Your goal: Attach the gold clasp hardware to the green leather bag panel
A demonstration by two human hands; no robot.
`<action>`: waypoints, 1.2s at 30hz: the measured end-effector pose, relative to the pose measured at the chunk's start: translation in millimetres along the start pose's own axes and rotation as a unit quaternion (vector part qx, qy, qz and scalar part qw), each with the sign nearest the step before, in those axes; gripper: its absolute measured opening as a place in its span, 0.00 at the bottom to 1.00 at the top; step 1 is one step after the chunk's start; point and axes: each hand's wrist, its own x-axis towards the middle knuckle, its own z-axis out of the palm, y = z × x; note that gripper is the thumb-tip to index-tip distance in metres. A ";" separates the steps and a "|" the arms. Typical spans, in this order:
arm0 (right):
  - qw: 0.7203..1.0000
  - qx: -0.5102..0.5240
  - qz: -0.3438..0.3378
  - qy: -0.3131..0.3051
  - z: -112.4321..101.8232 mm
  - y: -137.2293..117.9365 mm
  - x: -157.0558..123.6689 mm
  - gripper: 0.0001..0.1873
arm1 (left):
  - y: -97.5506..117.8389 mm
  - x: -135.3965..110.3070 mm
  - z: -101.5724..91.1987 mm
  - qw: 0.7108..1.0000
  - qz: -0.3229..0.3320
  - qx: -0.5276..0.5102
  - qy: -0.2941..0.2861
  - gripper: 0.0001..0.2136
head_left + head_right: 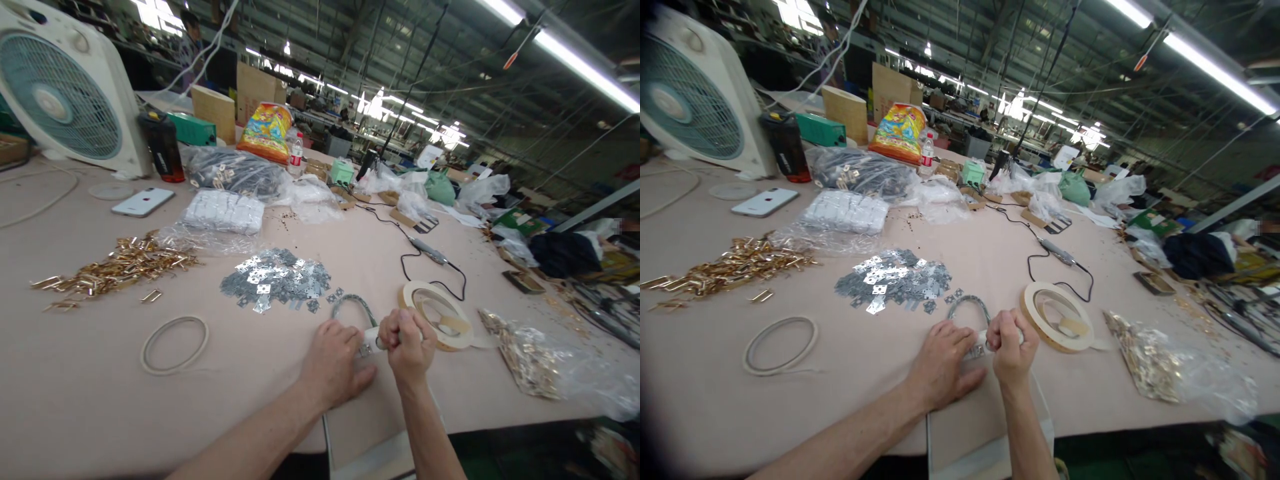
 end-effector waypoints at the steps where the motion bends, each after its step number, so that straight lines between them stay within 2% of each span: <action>1: 1.000 0.019 -0.020 0.007 2.1 -2.8 1.1 0.21 | 0.2 0.1 -0.3 1.000 0.001 -0.001 -0.001 0.21; 3: 0.999 0.021 -0.024 0.014 3.7 -0.6 0.5 0.22 | 0.3 0.3 -0.6 1.000 0.001 -0.005 -0.001 0.21; 6: 0.999 -0.023 0.045 0.008 -2.2 14.4 -5.0 0.24 | -0.2 0.4 0.4 1.000 0.000 -0.004 0.002 0.19; 8: 0.998 -0.018 0.067 0.014 -8.7 20.1 -8.4 0.24 | -0.9 0.4 1.8 1.000 0.000 0.000 0.006 0.19; 12: 0.996 0.075 0.010 0.057 -15.0 9.3 -14.2 0.20 | -1.6 0.2 3.6 1.000 0.006 0.003 0.007 0.23; 15: 0.993 0.103 -0.011 0.052 -10.2 3.5 -22.7 0.19 | -1.0 0.1 3.4 1.000 0.006 0.004 0.007 0.23; 18: 0.995 0.087 -0.006 0.050 -2.1 10.1 -33.0 0.20 | -0.4 0.1 3.1 1.000 0.003 0.009 0.010 0.22; 23: 0.994 0.036 -0.033 0.094 6.3 19.2 -42.5 0.20 | -1.4 0.4 3.8 1.000 0.005 0.013 0.007 0.23; 36: 0.994 -0.004 -0.053 0.100 12.1 23.8 -41.1 0.19 | -6.1 0.0 4.0 1.000 0.004 -0.009 -0.010 0.24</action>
